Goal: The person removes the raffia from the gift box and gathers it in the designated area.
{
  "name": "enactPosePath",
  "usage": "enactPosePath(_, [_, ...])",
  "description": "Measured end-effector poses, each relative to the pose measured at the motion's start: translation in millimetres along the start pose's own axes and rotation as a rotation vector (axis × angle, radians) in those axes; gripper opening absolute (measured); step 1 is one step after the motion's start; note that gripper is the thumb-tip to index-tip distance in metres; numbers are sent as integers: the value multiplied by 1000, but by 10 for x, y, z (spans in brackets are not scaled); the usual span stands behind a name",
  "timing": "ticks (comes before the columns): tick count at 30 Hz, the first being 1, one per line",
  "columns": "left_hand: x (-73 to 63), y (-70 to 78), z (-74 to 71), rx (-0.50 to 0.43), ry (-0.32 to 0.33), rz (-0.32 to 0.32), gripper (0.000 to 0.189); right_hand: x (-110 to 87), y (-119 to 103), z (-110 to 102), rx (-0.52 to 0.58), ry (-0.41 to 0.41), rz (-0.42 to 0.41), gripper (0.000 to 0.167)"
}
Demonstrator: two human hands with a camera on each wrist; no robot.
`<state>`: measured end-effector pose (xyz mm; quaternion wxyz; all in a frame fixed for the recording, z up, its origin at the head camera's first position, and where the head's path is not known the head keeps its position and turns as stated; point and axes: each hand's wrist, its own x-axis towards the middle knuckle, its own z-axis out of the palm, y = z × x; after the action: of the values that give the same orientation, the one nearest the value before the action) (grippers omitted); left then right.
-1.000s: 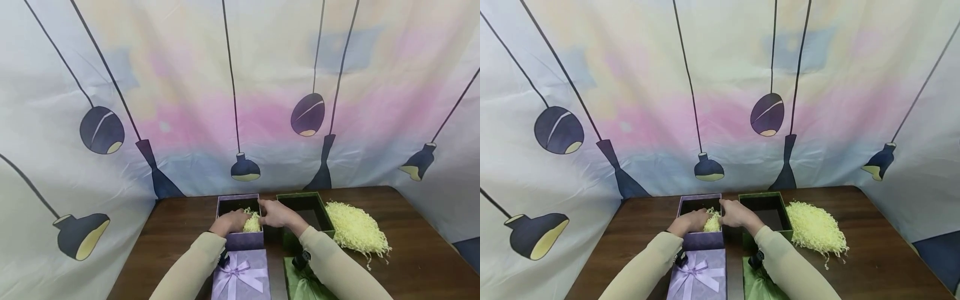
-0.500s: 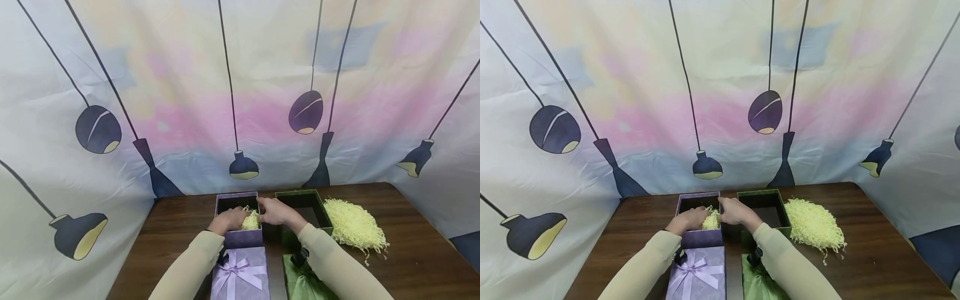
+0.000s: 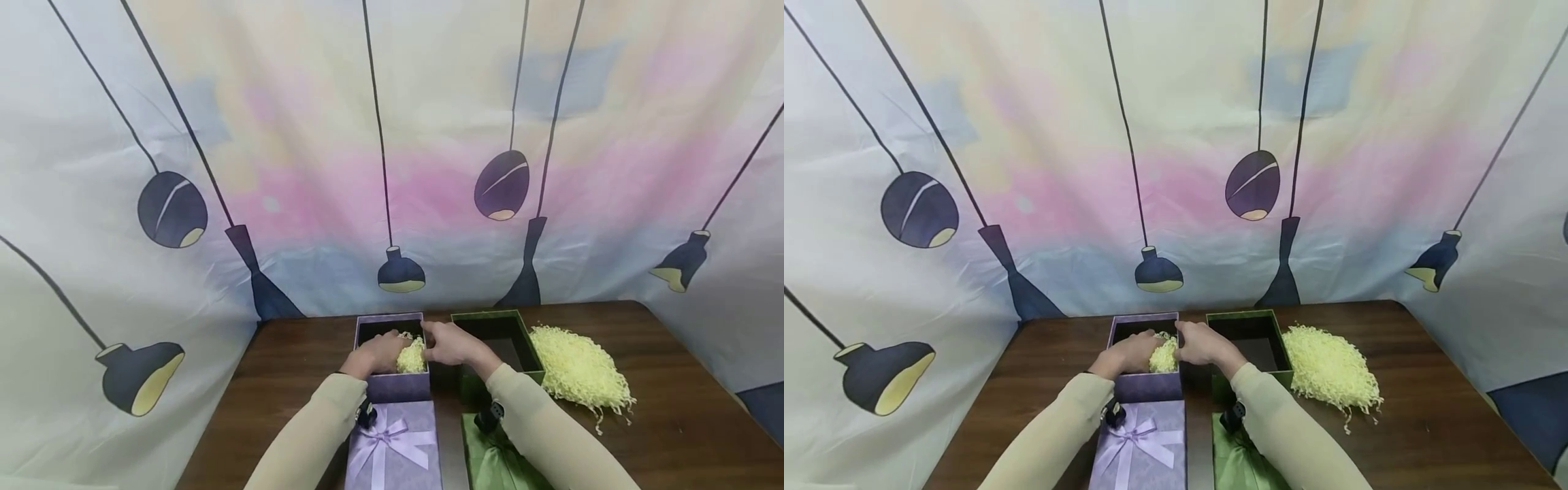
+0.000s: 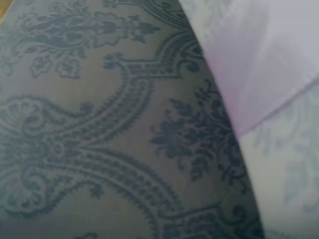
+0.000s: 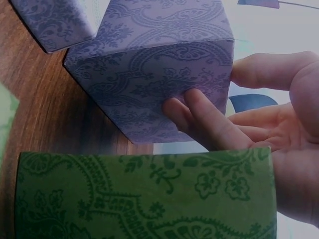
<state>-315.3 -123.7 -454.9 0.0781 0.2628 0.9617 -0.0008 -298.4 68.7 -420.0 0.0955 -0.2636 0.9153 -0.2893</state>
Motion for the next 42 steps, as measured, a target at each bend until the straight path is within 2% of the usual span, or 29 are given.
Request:
enactPosePath(4, [-33,6,1,-9,47,17,54,-3,13,30,13,-11,1,71])
enactPosePath(9, [-57,16,-125,0,110,38,57,-1,-15,-44,-13,-6,4,71])
enactPosePath(14, [-22,-1,-221,13,154,88,56,-10,-2,-112,-33,2,-15,72])
enactPosePath(17, [-14,-14,-225,11,155,86,57,-17,19,-105,-34,14,-32,71])
enactPosePath(21, [-48,-27,-210,9,133,50,61,-22,32,-64,-26,0,-35,71])
enactPosePath(25, [-78,-34,-234,12,184,56,60,-25,31,-48,-33,13,-37,70])
enactPosePath(29, [-101,-45,-272,-3,224,66,57,-28,32,-48,-51,39,-77,61])
enactPosePath(34, [-118,-64,-281,-7,243,74,57,-13,35,-42,-55,43,-110,48])
enactPosePath(42, [-160,-80,-324,-31,290,125,59,-6,42,-19,-45,35,-105,44])
